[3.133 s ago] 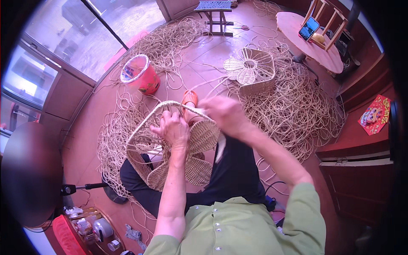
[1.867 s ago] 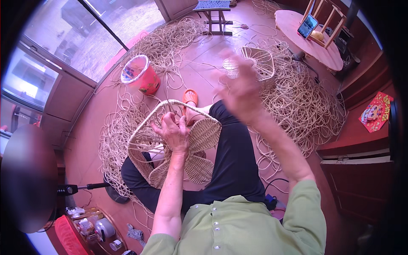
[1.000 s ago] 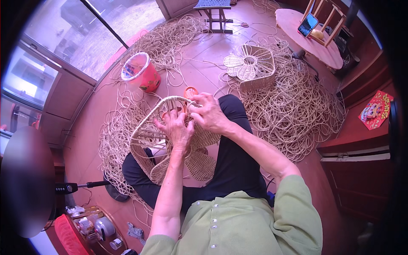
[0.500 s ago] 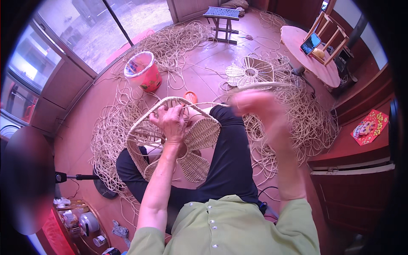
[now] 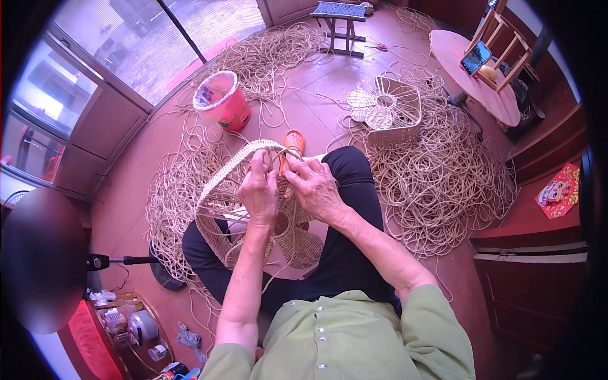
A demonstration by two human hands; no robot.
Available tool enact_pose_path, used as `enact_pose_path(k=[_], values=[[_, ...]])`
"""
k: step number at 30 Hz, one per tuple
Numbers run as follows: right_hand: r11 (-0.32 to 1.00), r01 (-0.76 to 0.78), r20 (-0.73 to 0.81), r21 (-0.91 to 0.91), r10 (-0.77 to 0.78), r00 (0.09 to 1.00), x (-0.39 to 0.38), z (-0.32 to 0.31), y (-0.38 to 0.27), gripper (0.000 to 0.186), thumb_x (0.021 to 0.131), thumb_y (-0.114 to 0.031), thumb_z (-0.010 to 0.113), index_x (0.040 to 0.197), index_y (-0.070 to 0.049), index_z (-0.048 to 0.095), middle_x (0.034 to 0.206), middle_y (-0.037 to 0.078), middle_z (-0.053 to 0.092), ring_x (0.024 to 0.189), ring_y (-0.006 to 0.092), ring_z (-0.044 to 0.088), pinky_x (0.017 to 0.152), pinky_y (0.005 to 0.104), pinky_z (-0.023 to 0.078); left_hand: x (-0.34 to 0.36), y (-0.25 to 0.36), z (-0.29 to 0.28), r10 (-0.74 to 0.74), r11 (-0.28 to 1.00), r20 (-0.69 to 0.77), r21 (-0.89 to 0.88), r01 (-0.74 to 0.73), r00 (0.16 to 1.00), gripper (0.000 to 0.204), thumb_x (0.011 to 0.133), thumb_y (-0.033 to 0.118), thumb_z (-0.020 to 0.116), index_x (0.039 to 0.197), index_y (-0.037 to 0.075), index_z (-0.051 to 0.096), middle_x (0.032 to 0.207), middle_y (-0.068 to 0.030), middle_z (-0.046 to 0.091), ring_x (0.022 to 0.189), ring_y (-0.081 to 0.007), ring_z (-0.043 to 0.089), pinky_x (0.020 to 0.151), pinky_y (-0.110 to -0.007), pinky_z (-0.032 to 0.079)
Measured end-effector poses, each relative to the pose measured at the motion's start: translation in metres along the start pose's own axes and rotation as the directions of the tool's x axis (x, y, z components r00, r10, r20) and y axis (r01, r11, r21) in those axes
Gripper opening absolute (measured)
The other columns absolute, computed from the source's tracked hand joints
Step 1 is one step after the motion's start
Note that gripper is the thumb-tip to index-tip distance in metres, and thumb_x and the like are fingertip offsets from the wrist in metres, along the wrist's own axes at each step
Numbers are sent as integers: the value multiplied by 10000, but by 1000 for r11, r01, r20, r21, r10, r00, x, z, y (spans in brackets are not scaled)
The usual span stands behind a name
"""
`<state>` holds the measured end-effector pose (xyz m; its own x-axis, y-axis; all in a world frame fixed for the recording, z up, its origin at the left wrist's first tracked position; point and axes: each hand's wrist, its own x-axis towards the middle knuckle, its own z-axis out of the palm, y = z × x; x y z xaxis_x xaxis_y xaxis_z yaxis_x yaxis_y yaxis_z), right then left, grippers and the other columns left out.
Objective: Weaving a flower-shaped wicker decoration using long strands of rattan.
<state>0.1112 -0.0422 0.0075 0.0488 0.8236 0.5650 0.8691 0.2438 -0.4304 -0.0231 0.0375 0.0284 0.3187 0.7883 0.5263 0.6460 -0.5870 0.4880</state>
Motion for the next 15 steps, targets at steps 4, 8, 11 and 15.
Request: enact_pose_path(k=[4,8,11,15], values=[[1000,11,-27,15,-11,1000,0,-2,1,332,830,-156,645,1156,-95,652,1115,58,603,1090,246,533,905,430,398,-8,6,-10,-196,951,-23,-248,184,980,425,811,-5,685,1208,119,598,818,-71,700,649,-205,673,563,-338,507],[992,49,-98,-117,-61,993,1,-14,-11,297,808,-167,691,1094,-96,659,1174,45,618,1021,231,565,805,377,415,-3,0,-41,-519,384,252,-785,486,817,270,878,-37,639,1110,55,537,892,-69,686,659,-113,605,561,-249,476],[997,31,-196,-67,-44,980,1,-20,-25,214,793,-168,728,987,-124,648,1021,7,631,893,202,604,747,359,432,3,3,-77,-159,-93,698,-715,693,698,233,916,110,625,1125,76,528,796,6,539,614,-97,477,562,-219,419],[998,51,-257,32,-41,966,16,-6,-29,166,797,-162,705,946,-114,649,924,-2,645,833,214,596,739,393,440,23,1,-186,-250,-1,457,-882,472,854,277,897,105,603,1160,67,528,759,32,409,663,-76,422,543,-212,389]])
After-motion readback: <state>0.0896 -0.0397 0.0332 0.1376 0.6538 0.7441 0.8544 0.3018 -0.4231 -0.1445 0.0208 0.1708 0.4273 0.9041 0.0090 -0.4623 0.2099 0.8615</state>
